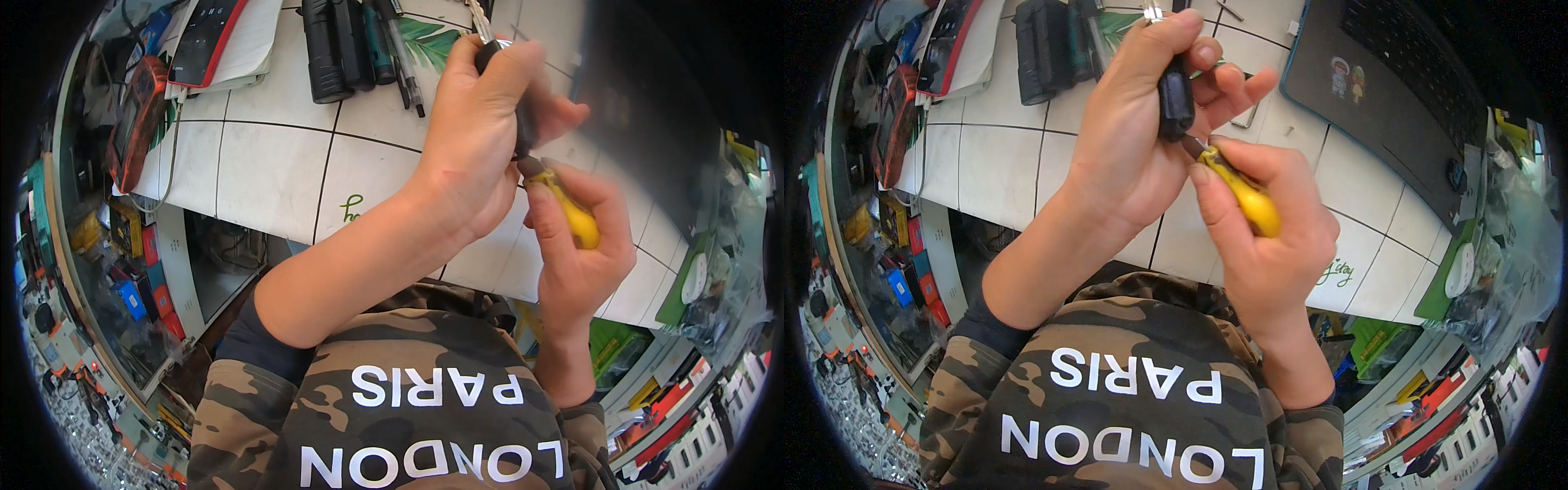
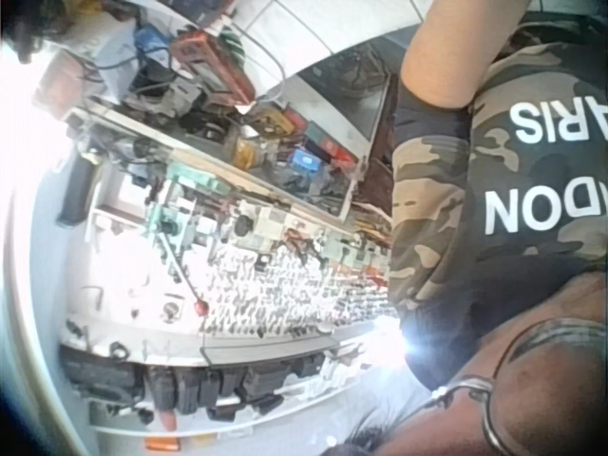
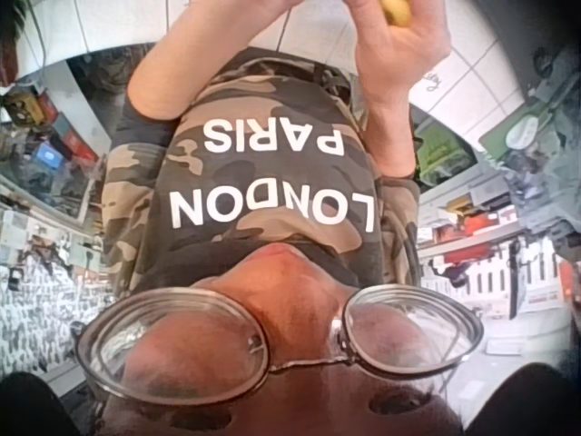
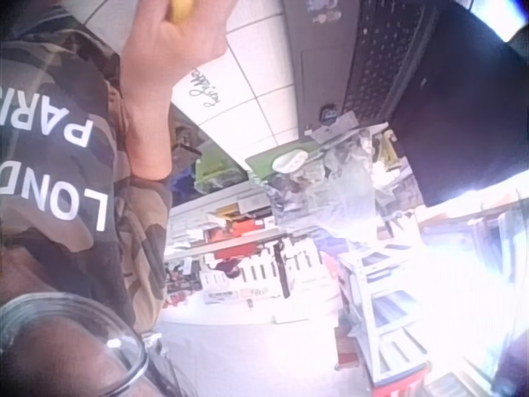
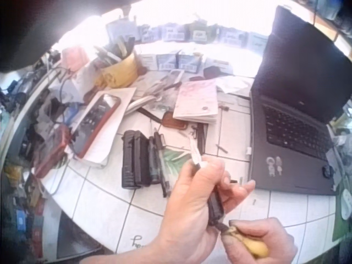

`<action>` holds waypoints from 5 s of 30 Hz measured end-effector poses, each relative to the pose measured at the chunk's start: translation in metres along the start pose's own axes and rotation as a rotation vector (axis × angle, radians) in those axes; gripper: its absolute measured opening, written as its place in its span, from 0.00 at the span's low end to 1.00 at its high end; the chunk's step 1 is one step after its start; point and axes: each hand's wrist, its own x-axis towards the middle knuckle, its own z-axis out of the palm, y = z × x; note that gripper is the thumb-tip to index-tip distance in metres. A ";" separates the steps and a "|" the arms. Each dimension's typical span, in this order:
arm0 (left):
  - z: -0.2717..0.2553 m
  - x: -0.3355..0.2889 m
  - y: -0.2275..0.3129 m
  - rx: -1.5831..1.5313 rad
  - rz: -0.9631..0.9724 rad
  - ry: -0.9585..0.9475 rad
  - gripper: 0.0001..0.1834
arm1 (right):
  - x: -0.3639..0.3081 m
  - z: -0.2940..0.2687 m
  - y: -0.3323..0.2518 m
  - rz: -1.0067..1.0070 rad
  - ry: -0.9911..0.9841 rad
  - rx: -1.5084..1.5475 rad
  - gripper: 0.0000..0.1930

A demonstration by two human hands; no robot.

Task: The person uses a yellow-handled screwdriver to pry open a black car key fob, then removes the internal circuit board and battery. They continue to separate the fob casing and extract the metal key blade, leaving the components separated on the counter.

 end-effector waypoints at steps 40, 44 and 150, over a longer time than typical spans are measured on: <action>0.016 -0.012 0.007 -0.019 0.079 -0.050 0.25 | -0.011 0.001 -0.015 0.281 0.054 0.467 0.08; 0.012 -0.008 0.017 0.061 -0.106 0.017 0.23 | -0.010 -0.001 -0.005 0.106 0.081 0.198 0.10; -0.023 -0.018 0.034 -0.103 -0.129 -0.184 0.19 | 0.018 0.018 0.006 -0.017 -0.105 0.485 0.39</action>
